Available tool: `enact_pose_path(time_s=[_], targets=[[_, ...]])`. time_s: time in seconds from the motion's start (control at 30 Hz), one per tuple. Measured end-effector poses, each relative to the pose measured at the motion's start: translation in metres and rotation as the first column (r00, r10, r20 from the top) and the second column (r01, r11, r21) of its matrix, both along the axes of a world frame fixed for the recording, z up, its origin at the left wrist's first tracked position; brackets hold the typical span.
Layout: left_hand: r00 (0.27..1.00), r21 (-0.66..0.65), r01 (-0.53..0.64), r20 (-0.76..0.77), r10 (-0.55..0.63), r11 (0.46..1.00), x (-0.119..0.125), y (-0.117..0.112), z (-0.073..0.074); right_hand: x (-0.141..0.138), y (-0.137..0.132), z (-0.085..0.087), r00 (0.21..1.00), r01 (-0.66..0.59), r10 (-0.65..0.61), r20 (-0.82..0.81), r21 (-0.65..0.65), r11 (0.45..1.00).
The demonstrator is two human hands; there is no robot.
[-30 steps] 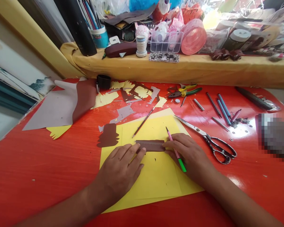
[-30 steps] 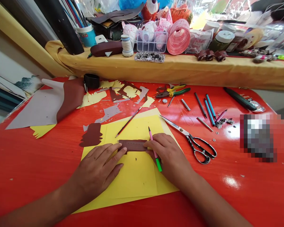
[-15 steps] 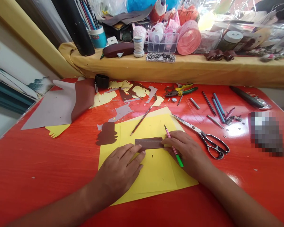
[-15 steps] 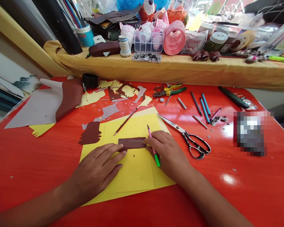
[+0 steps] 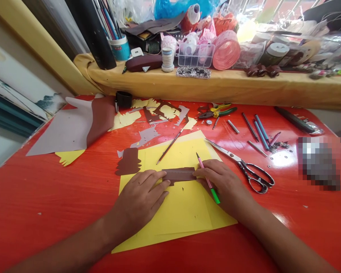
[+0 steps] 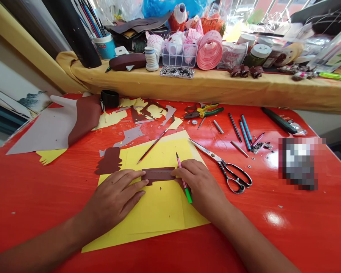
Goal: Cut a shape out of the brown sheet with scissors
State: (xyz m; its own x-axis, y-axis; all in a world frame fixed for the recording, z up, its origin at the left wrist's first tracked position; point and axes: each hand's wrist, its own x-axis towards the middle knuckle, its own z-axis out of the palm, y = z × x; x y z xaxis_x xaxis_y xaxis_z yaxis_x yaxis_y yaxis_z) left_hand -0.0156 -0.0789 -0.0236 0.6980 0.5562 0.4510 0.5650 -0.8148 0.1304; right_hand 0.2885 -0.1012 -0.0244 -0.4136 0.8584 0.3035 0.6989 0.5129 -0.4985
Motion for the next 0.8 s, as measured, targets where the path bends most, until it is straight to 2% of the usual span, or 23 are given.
enact_pose_path(time_s=[0.27,0.63,0.8], targets=[[0.999,-0.01,-0.006,0.032,0.006,1.0,0.005,0.012,0.002,0.001,-0.001,0.003,1.0,0.002,-0.002,0.016,-0.009,1.0],[0.994,-0.108,0.002,0.109,0.01,0.994,0.005,0.014,-0.004,0.003,-0.002,0.003,1.0,-0.021,0.022,0.011,-0.02,1.0],[0.991,-0.225,-0.025,0.12,0.053,0.974,0.004,0.015,-0.005,0.005,-0.002,0.001,1.0,-0.026,0.026,0.005,-0.018,0.999]])
